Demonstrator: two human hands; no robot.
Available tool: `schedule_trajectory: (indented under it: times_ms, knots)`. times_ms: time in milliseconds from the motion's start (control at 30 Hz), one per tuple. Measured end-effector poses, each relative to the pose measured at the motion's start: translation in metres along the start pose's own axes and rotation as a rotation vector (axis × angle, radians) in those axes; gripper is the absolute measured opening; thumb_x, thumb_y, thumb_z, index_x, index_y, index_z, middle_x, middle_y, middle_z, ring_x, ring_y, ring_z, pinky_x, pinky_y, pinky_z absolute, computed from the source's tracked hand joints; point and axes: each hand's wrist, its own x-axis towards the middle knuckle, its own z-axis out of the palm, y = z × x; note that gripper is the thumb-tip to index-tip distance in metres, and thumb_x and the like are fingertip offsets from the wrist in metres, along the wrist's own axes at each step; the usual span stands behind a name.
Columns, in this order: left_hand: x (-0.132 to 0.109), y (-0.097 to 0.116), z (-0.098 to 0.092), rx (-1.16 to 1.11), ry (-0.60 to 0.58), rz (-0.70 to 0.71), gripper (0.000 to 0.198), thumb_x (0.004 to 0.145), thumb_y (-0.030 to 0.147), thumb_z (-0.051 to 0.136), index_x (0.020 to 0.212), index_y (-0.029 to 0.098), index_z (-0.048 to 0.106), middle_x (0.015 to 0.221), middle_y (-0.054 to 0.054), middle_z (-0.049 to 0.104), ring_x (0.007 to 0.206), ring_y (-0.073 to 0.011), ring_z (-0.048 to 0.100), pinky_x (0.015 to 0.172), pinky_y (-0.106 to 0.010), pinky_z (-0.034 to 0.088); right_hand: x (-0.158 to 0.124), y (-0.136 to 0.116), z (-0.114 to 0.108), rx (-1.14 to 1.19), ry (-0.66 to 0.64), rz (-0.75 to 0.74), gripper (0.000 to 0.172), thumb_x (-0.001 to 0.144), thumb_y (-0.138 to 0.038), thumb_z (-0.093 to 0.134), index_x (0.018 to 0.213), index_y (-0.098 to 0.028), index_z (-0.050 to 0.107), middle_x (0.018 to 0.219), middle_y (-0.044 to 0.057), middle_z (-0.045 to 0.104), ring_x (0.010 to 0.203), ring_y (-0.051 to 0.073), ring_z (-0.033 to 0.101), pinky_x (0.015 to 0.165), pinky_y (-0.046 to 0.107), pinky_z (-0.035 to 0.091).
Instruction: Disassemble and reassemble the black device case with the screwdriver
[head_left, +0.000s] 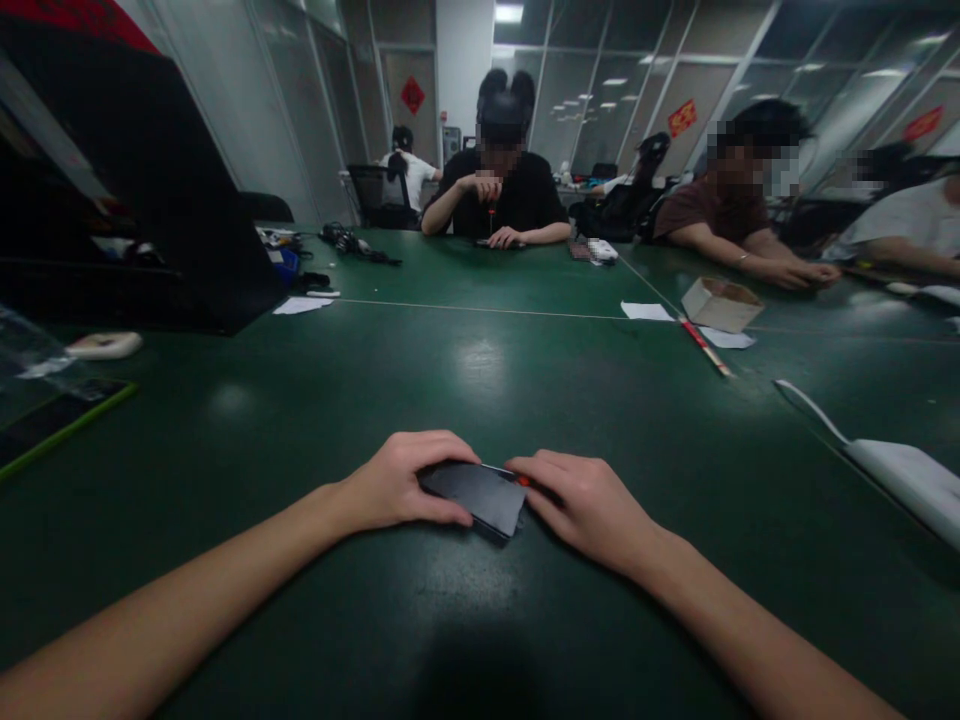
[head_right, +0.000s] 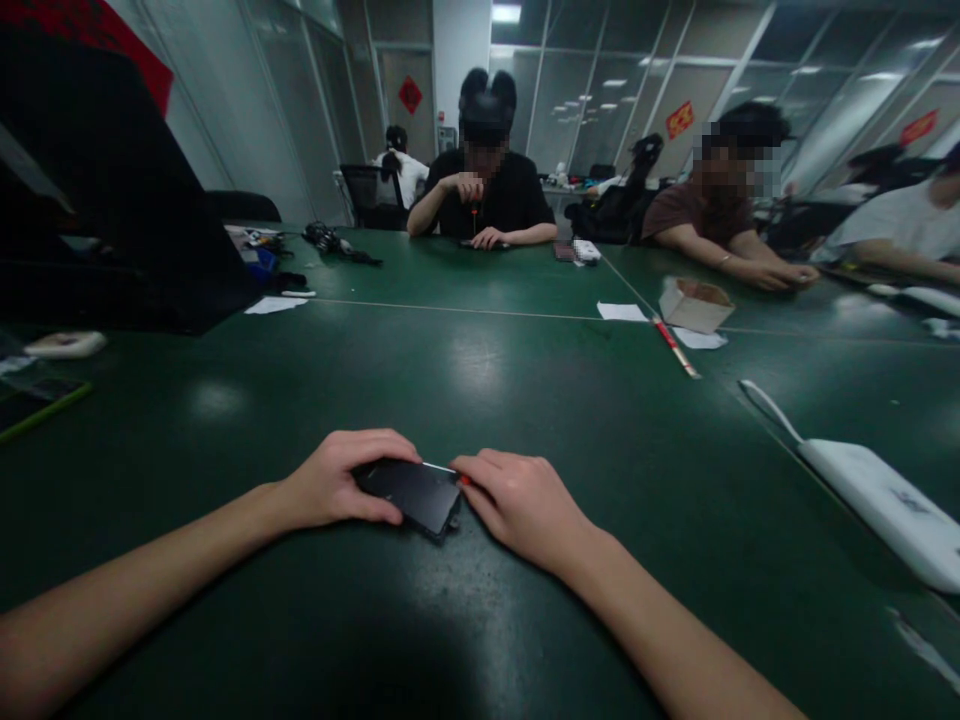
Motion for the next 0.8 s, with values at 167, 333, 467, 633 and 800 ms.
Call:
schedule_trajectory:
  times_ms: [167,333,467,633,800]
  knots:
    - [0.0,-0.003,-0.002,-0.107,0.168,-0.166,0.044,0.078,0.052,0.07,0.105,0.017,0.066,0.101,-0.009,0.069,0.093,-0.0233,0.064,0.084,-0.034,0.049,-0.001,0.005,-0.002,0.093,0.088,0.048,0.024,0.097,-0.022,0.05,0.116,-0.018,0.063,0.102,0.007,0.07,0.088,0.019,0.066,0.078,0.031,0.052]
    - [0.003,-0.013,0.003,-0.481,0.393,-0.32,0.052,0.09,0.061,0.049,0.1,0.013,0.066,0.082,-0.005,0.066,0.077,-0.0173,0.061,0.076,-0.03,0.049,0.0,0.001,-0.006,0.242,0.175,0.193,0.021,0.092,-0.028,0.059,0.11,-0.019,0.066,0.097,0.005,0.071,0.082,0.019,0.067,0.074,0.032,0.052]
    - [0.009,-0.011,0.008,-0.819,0.52,-0.437,0.054,0.094,0.058,0.041,0.102,0.011,0.067,0.079,-0.003,0.061,0.065,-0.0106,0.053,0.068,-0.024,0.046,-0.002,-0.009,-0.005,0.342,0.143,0.257,0.029,0.086,-0.037,0.068,0.109,-0.02,0.065,0.087,0.002,0.067,0.07,0.017,0.062,0.064,0.03,0.049]
    - [0.015,-0.006,0.004,-1.256,0.572,-0.558,0.045,0.096,0.051,0.042,0.111,0.014,0.063,0.082,-0.002,0.056,0.065,-0.0104,0.051,0.065,-0.025,0.046,0.0,-0.023,0.007,0.291,0.119,0.158,0.064,0.06,-0.046,0.089,0.109,-0.018,0.058,0.105,0.007,0.061,0.091,0.024,0.06,0.076,0.035,0.05]
    - [0.015,-0.006,0.0,-1.41,0.54,-0.615,0.04,0.097,0.049,0.04,0.097,0.016,0.061,0.074,0.0,0.051,0.068,-0.0121,0.053,0.066,-0.025,0.047,0.0,-0.022,0.013,0.282,0.154,0.181,0.039,0.075,-0.031,0.079,0.105,-0.019,0.058,0.095,0.003,0.061,0.085,0.02,0.059,0.074,0.032,0.047]
